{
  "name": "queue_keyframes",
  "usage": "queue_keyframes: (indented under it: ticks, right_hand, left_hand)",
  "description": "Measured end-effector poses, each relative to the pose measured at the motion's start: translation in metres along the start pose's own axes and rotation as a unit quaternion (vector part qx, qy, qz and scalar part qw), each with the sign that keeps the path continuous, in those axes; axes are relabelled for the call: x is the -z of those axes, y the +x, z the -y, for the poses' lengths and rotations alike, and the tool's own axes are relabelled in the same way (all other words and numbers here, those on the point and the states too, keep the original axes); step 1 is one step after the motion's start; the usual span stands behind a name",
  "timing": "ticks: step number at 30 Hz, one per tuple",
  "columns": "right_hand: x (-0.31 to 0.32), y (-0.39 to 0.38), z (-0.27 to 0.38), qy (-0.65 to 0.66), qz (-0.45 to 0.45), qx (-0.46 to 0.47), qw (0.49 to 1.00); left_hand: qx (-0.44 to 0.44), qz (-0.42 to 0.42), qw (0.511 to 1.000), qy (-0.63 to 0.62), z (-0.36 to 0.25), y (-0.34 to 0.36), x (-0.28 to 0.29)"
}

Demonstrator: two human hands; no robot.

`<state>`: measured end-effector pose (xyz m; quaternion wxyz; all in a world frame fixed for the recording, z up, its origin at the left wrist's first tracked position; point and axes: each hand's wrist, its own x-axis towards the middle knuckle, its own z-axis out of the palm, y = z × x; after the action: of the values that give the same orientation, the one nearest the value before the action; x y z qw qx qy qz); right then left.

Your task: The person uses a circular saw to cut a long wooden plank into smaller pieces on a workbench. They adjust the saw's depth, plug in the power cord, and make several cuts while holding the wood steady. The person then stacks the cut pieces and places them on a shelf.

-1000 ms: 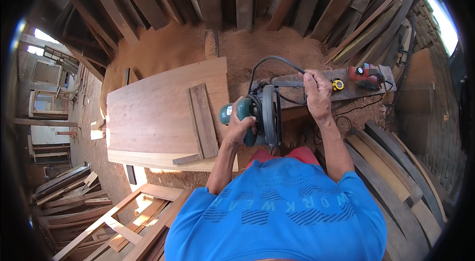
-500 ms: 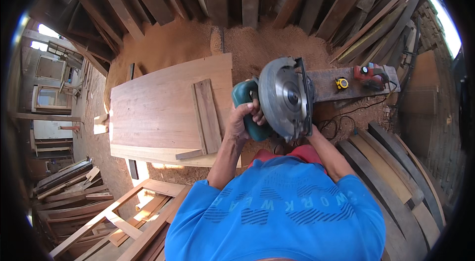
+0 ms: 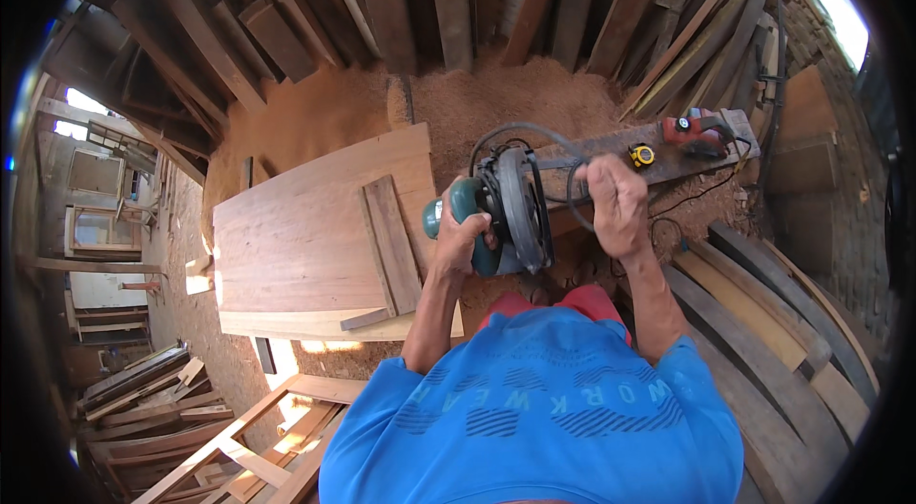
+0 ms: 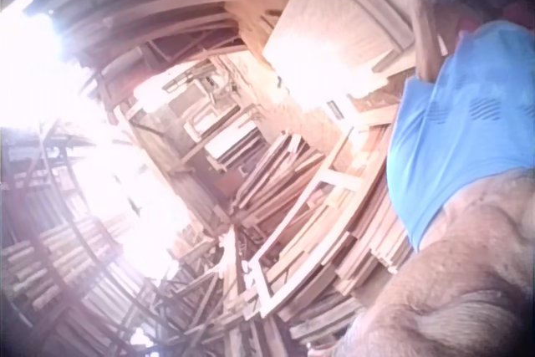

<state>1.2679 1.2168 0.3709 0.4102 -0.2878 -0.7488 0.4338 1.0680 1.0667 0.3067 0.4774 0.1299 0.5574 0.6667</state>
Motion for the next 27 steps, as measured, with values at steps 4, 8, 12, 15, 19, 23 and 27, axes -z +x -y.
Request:
queue_keyframes:
  ticks: [4,8,12,15,19,23,27]
  right_hand:
    - [-0.023,0.077,-0.044,-0.005,-0.102,0.076,0.992]
    - [-0.050,0.109,-0.167,-0.317,0.133,-0.031,0.938]
    - [-0.064,0.044,-0.225,-0.343,0.197,-0.102,0.913]
    - [-0.087,-0.020,-0.168,-0.171,0.293,0.005,0.941]
    - [-0.100,-0.098,-0.089,0.054,0.355,-0.076,0.930]
    - [-0.106,-0.139,-0.098,0.209,0.471,0.028,0.857]
    - [-0.086,-0.133,-0.087,0.085,0.428,-0.199,0.878]
  left_hand:
    - [0.012,0.149,0.985,0.085,-0.011,-0.024,0.023]
    - [0.033,0.261,0.963,0.051,-0.021,-0.030,0.020]
    - [0.025,0.232,0.969,-0.080,-0.026,-0.043,0.017]
    - [-0.019,0.171,0.974,-0.148,-0.034,-0.050,0.015]
    - [-0.015,0.164,0.955,-0.248,-0.012,-0.013,-0.003]
    - [0.010,0.140,0.932,-0.333,-0.018,0.003,-0.032]
    - [-0.017,0.059,0.943,-0.328,0.004,0.024,-0.002]
